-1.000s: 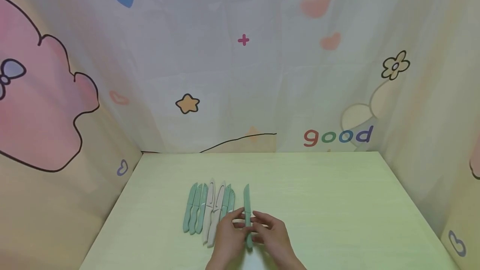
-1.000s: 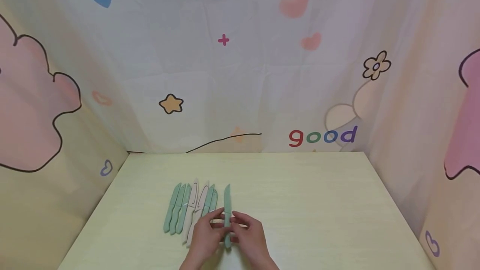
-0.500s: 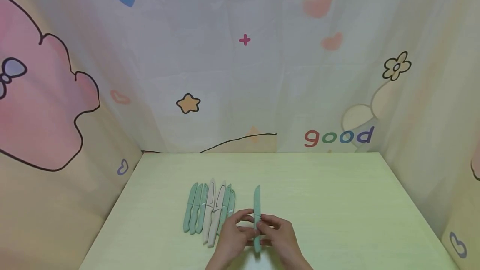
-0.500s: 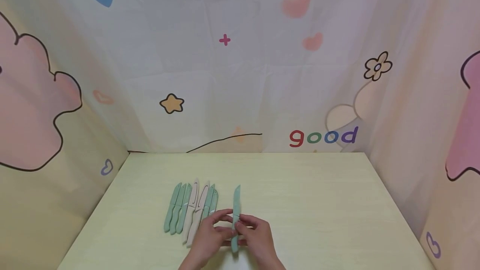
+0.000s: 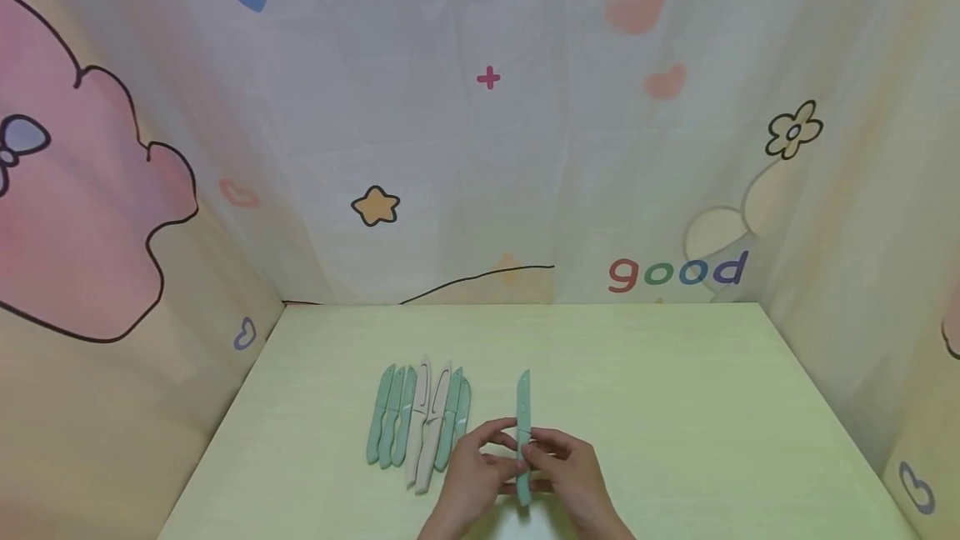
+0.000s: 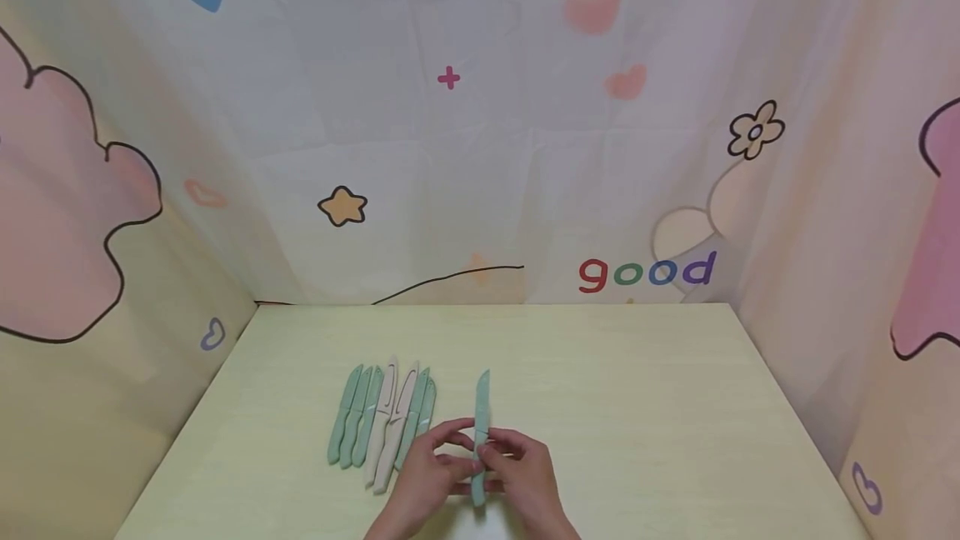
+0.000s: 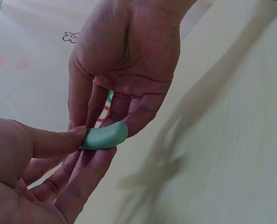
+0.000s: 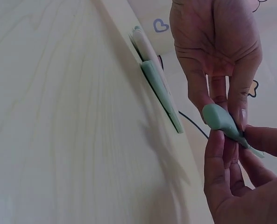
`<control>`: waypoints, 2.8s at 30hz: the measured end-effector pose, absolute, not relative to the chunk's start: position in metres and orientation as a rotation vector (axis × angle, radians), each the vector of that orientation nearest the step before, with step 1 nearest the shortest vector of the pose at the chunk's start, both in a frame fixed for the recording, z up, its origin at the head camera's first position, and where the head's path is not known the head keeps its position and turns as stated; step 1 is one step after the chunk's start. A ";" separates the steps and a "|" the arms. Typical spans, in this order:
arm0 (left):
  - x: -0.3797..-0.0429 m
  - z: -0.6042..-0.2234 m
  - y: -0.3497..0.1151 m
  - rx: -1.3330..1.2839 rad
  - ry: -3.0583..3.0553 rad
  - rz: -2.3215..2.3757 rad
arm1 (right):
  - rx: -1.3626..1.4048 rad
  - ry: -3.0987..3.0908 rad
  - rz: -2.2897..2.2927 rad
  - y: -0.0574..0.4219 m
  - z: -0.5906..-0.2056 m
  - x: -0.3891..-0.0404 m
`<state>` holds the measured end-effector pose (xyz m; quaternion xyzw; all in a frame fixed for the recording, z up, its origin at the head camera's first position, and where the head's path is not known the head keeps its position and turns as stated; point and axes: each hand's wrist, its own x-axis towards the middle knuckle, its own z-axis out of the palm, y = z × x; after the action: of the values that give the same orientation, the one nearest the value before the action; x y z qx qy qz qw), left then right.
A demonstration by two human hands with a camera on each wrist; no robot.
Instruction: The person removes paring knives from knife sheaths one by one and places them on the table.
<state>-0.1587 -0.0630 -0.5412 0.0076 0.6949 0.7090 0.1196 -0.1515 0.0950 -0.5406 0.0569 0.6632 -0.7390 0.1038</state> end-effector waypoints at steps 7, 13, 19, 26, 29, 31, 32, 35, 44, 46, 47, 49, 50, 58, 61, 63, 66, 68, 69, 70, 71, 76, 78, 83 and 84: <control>-0.159 -0.540 -0.058 0.049 1.998 2.086 | 0.179 1.963 -2.183 0.101 -0.538 -0.150; -0.158 -0.540 -0.057 0.033 1.980 2.075 | 0.178 1.970 -2.159 0.105 -0.537 -0.150; -0.156 -0.542 -0.055 0.048 1.966 2.059 | 0.158 1.983 -2.130 0.109 -0.539 -0.148; -0.153 -0.542 -0.051 0.069 1.970 2.044 | 0.117 1.970 -2.114 0.118 -0.539 -0.145; -0.153 -0.541 -0.048 0.067 1.962 2.042 | 0.120 1.968 -2.111 0.120 -0.539 -0.144; -0.153 -0.541 -0.047 0.063 1.955 2.041 | 0.128 1.982 -2.100 0.121 -0.539 -0.143; -0.153 -0.540 -0.046 0.059 1.950 2.042 | 0.134 1.989 -2.093 0.121 -0.539 -0.143; -0.153 -0.541 -0.045 0.049 1.933 2.048 | 0.150 2.008 -2.075 0.121 -0.538 -0.143; -0.153 -0.544 -0.043 0.045 1.878 2.066 | 0.146 1.986 -2.053 0.126 -0.538 -0.141; -0.153 -0.544 -0.043 0.041 1.869 2.067 | 0.150 1.977 -2.053 0.126 -0.539 -0.142; -0.153 -0.544 -0.044 0.042 1.866 2.068 | 0.150 1.971 -2.051 0.126 -0.540 -0.143; -0.153 -0.544 -0.044 0.048 1.854 2.069 | 0.151 1.969 -2.047 0.126 -0.541 -0.143; -0.153 -0.544 -0.045 0.051 1.849 2.068 | 0.152 1.967 -2.046 0.126 -0.541 -0.143; -0.159 -0.546 -0.047 0.155 1.844 2.020 | 0.156 1.938 -2.067 0.128 -0.537 -0.140; -0.164 -0.544 -0.048 0.152 1.877 2.004 | 0.150 1.939 -2.060 0.129 -0.537 -0.139; -0.168 -0.542 -0.048 0.120 1.910 2.006 | 0.151 1.954 -2.046 0.129 -0.537 -0.139; -0.175 -0.538 -0.047 0.087 1.940 2.033 | 0.161 1.968 -2.019 0.129 -0.538 -0.139; -0.179 -0.535 -0.045 0.079 1.949 2.051 | 0.164 1.974 -2.007 0.130 -0.539 -0.139; -0.181 -0.534 -0.045 0.081 1.949 2.060 | 0.164 1.974 -2.004 0.130 -0.539 -0.139; -0.183 -0.533 -0.044 0.086 1.948 2.066 | 0.164 1.970 -2.004 0.130 -0.539 -0.140; -0.184 -0.532 -0.043 0.093 1.946 2.068 | 0.160 1.968 -2.007 0.130 -0.539 -0.139; -0.191 -0.529 -0.040 0.103 1.918 2.092 | 0.127 1.957 -2.019 0.130 -0.537 -0.138; -0.194 -0.529 -0.039 0.106 1.910 2.099 | 0.116 1.955 -2.019 0.131 -0.537 -0.138; -0.200 -0.530 -0.035 0.132 1.912 2.100 | 0.084 1.943 -2.018 0.133 -0.536 -0.137; -0.200 -0.529 -0.034 0.140 1.913 2.099 | 0.077 1.942 -2.016 0.133 -0.537 -0.137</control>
<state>-0.2002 -0.0342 -0.5295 0.0489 0.6653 0.7300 0.1486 -0.1369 0.1328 -0.5366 0.0273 0.6834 -0.7096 0.1696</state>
